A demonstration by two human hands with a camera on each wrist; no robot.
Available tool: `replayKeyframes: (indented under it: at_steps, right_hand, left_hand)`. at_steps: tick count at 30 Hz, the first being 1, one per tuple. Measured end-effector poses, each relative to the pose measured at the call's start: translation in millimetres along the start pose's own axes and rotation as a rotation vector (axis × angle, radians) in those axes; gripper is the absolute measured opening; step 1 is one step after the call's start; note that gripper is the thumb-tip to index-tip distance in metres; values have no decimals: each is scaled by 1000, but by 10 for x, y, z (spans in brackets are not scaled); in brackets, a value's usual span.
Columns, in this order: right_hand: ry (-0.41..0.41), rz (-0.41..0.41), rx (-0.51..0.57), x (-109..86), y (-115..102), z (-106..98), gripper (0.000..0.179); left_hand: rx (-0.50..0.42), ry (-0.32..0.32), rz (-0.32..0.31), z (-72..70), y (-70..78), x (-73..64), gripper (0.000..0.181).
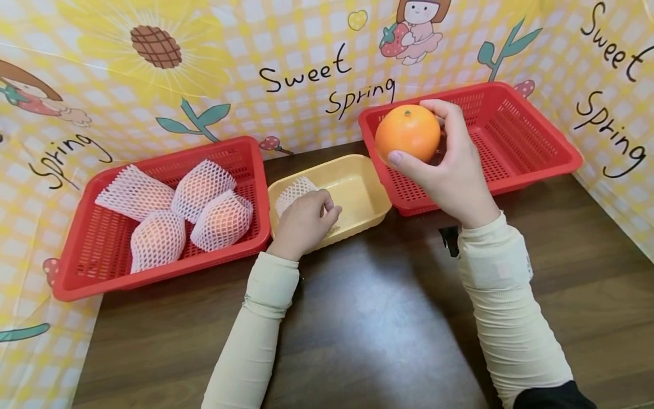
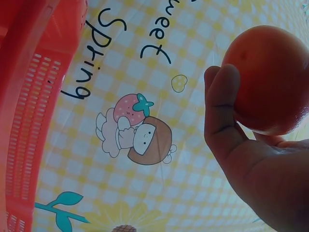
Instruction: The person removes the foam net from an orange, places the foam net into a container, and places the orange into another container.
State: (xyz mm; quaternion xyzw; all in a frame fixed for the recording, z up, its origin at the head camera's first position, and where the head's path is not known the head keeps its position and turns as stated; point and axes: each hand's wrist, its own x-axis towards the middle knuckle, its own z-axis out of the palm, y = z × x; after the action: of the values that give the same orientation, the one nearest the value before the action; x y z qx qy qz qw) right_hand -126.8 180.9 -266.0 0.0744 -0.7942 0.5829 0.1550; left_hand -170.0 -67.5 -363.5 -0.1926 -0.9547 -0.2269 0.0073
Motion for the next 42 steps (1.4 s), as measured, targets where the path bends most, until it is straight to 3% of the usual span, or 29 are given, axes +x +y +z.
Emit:
replayKeyframes:
  at_steps: [3, 5, 8, 10, 13, 15, 18, 22, 27, 30, 34, 38, 42]
  right_hand:
    - [-6, -7, 12, 5, 11, -14, 68]
    - [-12, -9, 18, 9, 16, -17, 69]
    - [-14, -6, 3, 12, 19, -12, 69]
    - [-15, -2, -6, 13, 19, -4, 69]
    - [-16, 1, -15, 15, 23, 0, 69]
    - [-15, 2, -13, 17, 31, -11, 69]
    - [-9, -6, -9, 24, 48, -34, 69]
    - [5, -19, 7, 37, 71, -81, 68]
    - [19, -28, 33, 52, 96, -153, 66]
    - [30, -34, 39, 64, 120, -199, 65]
    - [46, -31, 18, 93, 157, -234, 66]
    - [60, -4, -42, 122, 209, -255, 70]
    - [61, 36, -98, 147, 289, -283, 73]
  left_hand:
    - [89, 36, -75, 16, 20, -3, 22]
    - [149, -24, -151, 26, 14, -4, 33]
    - [176, -181, -212, 33, -34, 19, 49]
    - [151, -266, -218, 27, -86, 58, 53]
    - [128, -315, -206, 0, -160, 144, 53]
    - [147, -304, -181, -13, -189, 204, 50]
    - [195, -236, -128, -30, -154, 263, 45]
    - [179, -79, -66, -43, 106, 288, 41]
    - [61, 61, 27, 63, 646, 341, 48]
    - [58, 57, 41, 212, 934, 386, 67]
    - [139, -10, -41, 383, 1167, 424, 102]
    - [142, -80, -123, 479, 1239, 446, 115]
    - [114, -121, -152, 529, 1238, 457, 115]
